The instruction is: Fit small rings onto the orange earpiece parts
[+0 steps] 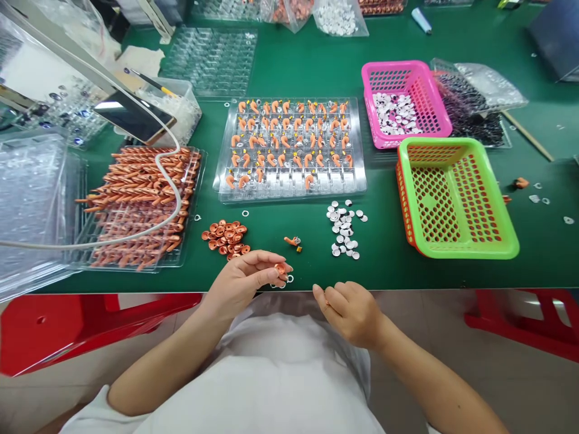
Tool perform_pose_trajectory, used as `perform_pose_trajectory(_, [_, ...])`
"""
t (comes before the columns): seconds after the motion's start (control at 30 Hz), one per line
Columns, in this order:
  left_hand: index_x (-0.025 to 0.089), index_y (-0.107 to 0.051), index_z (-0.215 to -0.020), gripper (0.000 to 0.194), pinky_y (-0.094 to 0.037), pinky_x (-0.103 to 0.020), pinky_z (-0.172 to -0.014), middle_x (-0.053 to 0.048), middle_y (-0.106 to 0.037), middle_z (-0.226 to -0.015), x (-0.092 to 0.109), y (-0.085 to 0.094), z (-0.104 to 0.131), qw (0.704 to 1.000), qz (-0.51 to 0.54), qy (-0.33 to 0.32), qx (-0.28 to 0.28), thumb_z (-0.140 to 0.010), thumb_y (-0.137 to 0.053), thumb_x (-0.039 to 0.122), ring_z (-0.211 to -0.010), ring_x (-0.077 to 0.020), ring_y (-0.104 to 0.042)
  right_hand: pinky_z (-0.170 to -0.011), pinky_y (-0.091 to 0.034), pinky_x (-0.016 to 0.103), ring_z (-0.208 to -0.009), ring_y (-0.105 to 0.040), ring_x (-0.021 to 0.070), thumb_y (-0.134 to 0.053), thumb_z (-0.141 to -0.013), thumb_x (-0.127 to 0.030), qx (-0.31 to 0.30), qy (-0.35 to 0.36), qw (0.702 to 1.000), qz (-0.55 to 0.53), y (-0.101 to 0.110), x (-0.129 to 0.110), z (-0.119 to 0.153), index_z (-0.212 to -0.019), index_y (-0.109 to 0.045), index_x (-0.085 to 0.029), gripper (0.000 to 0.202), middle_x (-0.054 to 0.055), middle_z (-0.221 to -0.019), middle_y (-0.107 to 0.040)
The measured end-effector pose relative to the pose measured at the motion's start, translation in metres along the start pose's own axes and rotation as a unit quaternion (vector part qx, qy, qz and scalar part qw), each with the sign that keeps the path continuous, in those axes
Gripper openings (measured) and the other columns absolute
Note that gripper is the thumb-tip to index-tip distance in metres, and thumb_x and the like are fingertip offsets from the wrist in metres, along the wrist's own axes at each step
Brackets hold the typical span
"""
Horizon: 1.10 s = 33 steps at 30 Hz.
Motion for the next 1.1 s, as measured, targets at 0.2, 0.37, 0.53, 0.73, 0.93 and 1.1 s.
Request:
perform_pose_trajectory(0.2, [0.016,-0.073,-0.091,0.020,-0.059,-0.028,-0.073,-0.006,-0.078,-0.089,0.001,0.000,0.000,1.000,0.020,0.009,-0.006,-0.075,-0.080,0.025,-0.077,-0.0159,-0.071,-0.050,-0.034,0.032,-0.057,-0.051,0.0131,-0.064,-0.086,-0.010,0.030,0.019,0.999,0.001,-0.005,0.001,0.007,-0.118,-0.064,-0.017,0.033,0.001,-0.072,-0.066])
perform_pose_trajectory(0.37, [0.016,-0.073,-0.091,0.020,-0.059,-0.029,-0.072,-0.006,-0.078,-0.088,0.001,-0.001,0.000,0.999,0.028,0.011,-0.014,-0.074,-0.080,0.025,-0.078,-0.0171,-0.071,-0.050,-0.037,0.031,-0.057,-0.051,0.0131,-0.071,-0.081,-0.010,0.064,0.020,0.998,0.018,0.000,-0.001,-0.003,-0.103,-0.068,-0.017,0.024,0.001,-0.068,-0.065])
perform_pose_trajectory(0.53, [0.016,-0.074,-0.090,0.018,-0.059,-0.025,-0.071,-0.005,-0.078,-0.087,0.000,-0.001,-0.002,0.999,0.031,0.002,-0.023,-0.075,-0.080,0.023,-0.081,-0.0167,-0.072,-0.050,-0.040,0.027,-0.055,-0.051,0.0124,-0.065,-0.082,-0.010,0.075,-0.039,0.996,0.009,0.003,0.001,-0.017,-0.097,-0.064,-0.017,0.017,0.000,-0.064,-0.061])
perform_pose_trajectory(0.73, [0.017,-0.074,-0.096,0.022,-0.058,-0.024,-0.072,-0.005,-0.077,-0.088,-0.001,-0.001,-0.003,1.000,0.010,-0.003,-0.025,-0.076,-0.079,0.024,-0.079,-0.0151,-0.071,-0.049,-0.040,0.022,-0.054,-0.049,0.0087,-0.059,-0.084,-0.005,0.106,-0.211,0.965,-0.115,0.008,0.013,-0.026,-0.093,-0.063,-0.018,0.016,-0.001,-0.070,-0.056])
perform_pose_trajectory(0.93, [0.016,-0.075,-0.098,0.020,-0.056,-0.022,-0.065,-0.004,-0.074,-0.084,0.008,-0.019,-0.001,0.995,-0.086,-0.042,-0.034,-0.080,-0.073,0.024,-0.067,-0.0111,-0.065,-0.047,-0.035,0.022,-0.057,-0.046,0.0094,-0.055,-0.090,-0.016,0.165,-0.420,0.792,-0.410,0.001,0.028,-0.039,-0.080,-0.063,-0.022,0.013,-0.002,-0.071,-0.053])
perform_pose_trajectory(1.1, [0.015,-0.075,-0.101,0.023,-0.056,-0.023,-0.064,-0.007,-0.072,-0.087,0.017,-0.034,0.001,0.984,-0.153,-0.084,-0.029,-0.082,-0.067,0.027,-0.075,-0.0152,-0.064,-0.050,-0.037,0.022,-0.062,-0.048,0.0103,-0.059,-0.090,-0.019,0.228,-0.415,0.750,-0.462,-0.007,0.028,-0.045,-0.083,-0.065,-0.023,0.011,-0.002,-0.073,-0.054])
Point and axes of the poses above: each hand's wrist, its own z-axis away from the middle knuckle, its own y-axis out of the back of the hand, x = y × z, the point moved 6 cm from there along -z, towards the middle knuckle
